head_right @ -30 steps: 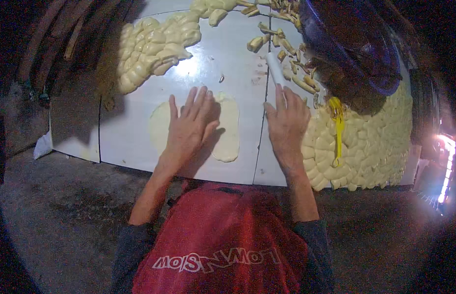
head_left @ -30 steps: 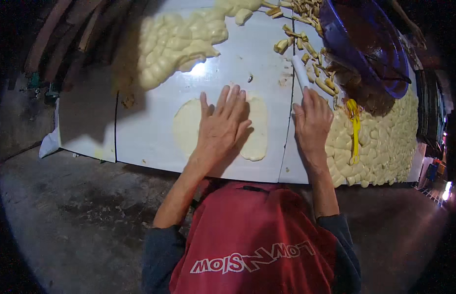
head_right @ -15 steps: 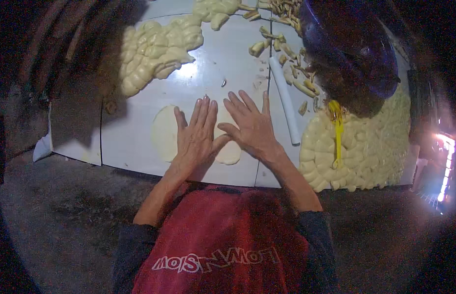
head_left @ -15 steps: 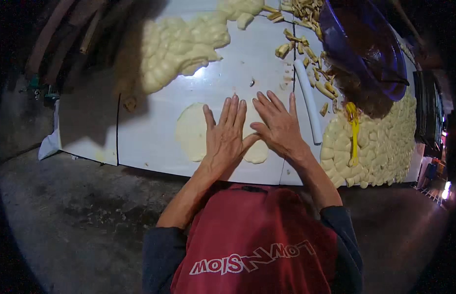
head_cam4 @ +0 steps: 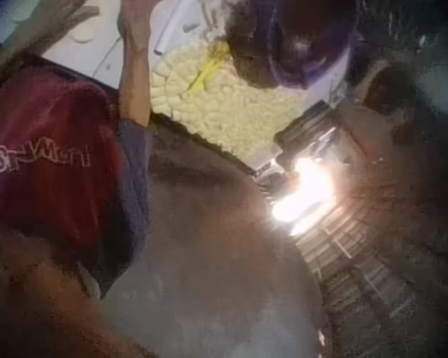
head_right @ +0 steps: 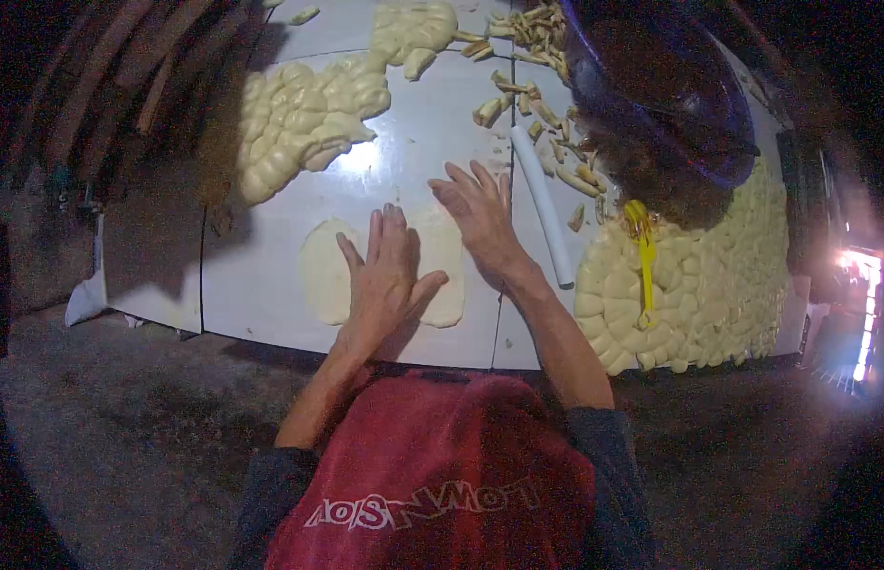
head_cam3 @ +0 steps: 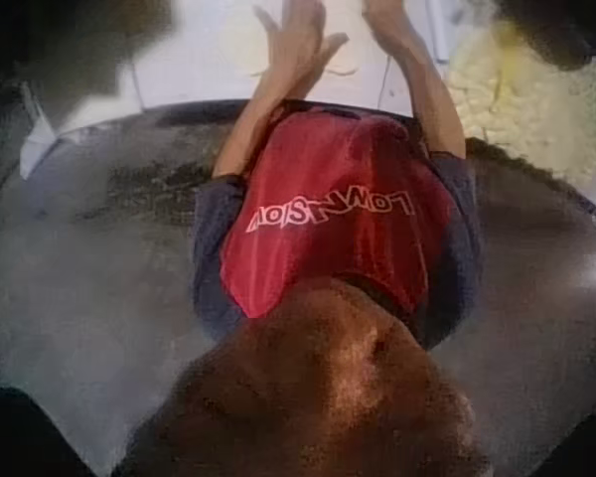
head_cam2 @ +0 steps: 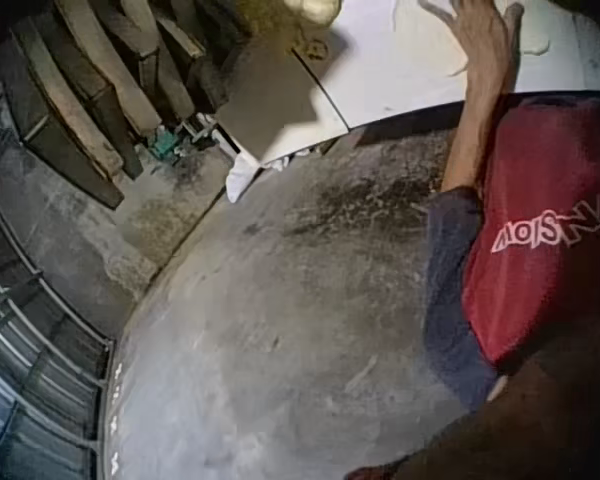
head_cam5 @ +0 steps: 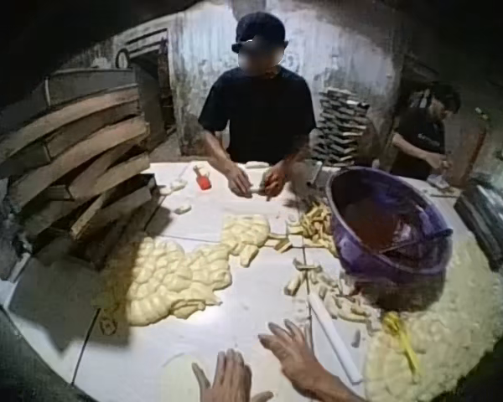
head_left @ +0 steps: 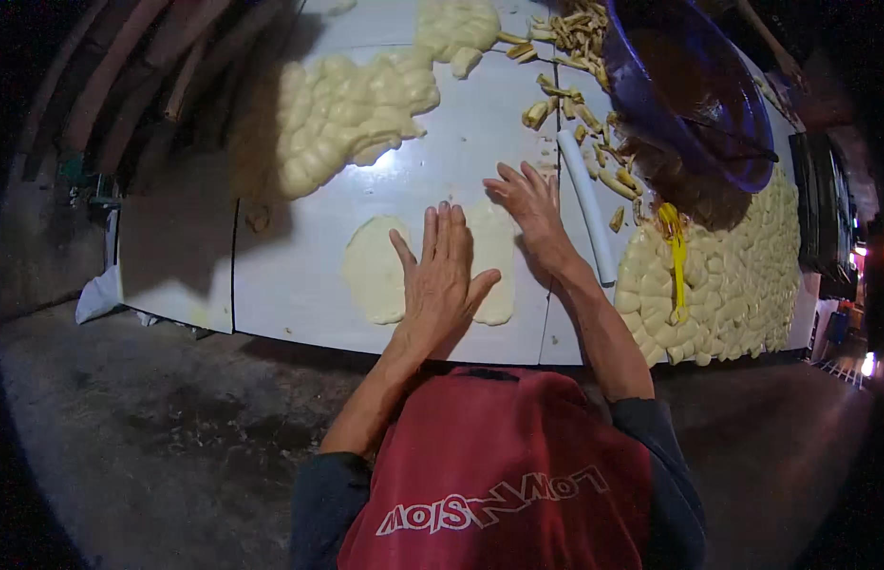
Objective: The person spreads chocolate onto flattened dough using a spatula, adds banana pieces, rolls the dough into logs by hand, and places them into a metal tray. The person then pulls portions from a dough mass and flattens them using a rolling pin and hands.
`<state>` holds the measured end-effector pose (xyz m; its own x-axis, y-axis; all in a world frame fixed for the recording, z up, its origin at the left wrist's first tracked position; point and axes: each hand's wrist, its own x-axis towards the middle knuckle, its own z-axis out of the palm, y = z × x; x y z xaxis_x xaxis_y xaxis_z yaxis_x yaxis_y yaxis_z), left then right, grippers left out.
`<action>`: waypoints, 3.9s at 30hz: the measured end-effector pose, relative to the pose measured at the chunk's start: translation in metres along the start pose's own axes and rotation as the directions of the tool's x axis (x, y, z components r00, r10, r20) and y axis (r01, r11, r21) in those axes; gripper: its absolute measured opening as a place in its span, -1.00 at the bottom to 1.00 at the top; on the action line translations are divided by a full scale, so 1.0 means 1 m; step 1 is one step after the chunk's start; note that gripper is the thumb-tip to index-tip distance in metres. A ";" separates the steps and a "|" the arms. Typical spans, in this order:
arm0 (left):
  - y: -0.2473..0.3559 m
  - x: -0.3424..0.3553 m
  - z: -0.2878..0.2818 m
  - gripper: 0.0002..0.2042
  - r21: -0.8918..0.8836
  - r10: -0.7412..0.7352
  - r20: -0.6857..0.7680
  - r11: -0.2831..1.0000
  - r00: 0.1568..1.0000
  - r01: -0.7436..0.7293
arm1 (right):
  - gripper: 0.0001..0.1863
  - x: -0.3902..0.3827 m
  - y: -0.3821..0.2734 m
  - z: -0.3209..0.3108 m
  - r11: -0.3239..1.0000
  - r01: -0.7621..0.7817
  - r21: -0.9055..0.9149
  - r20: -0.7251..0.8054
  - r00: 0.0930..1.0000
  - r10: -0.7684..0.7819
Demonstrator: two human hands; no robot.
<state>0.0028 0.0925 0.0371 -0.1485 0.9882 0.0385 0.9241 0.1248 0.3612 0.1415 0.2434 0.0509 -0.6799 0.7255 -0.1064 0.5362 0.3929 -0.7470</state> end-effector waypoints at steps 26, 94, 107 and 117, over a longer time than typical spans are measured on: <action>0.018 -0.097 0.001 -0.06 0.046 0.167 0.260 0.982 0.951 -0.185 | -0.16 -0.136 -0.003 0.030 0.848 0.437 -0.301 0.285 0.890 -0.357; 0.011 -0.098 0.019 -0.55 -0.018 0.268 -0.235 0.960 0.934 -0.280 | -0.57 0.022 0.053 -0.313 0.952 -0.256 0.169 0.228 0.950 0.215; 0.012 -0.094 0.022 -0.60 -0.080 0.228 -0.270 0.963 0.935 -0.258 | -0.66 -0.043 -0.012 -0.094 0.939 0.228 -0.258 0.427 0.899 -0.101; 0.013 -0.093 0.019 -0.64 -0.096 0.222 -0.330 0.959 0.917 -0.267 | -0.80 -0.071 -0.015 -0.064 0.757 0.399 -0.517 0.132 0.911 -0.390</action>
<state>0.0357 0.0039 0.0204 -0.0470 0.9048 0.4232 0.8919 -0.1528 0.4257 0.2135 0.2223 0.1122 -0.8950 0.4329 0.1078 0.3930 0.8794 -0.2688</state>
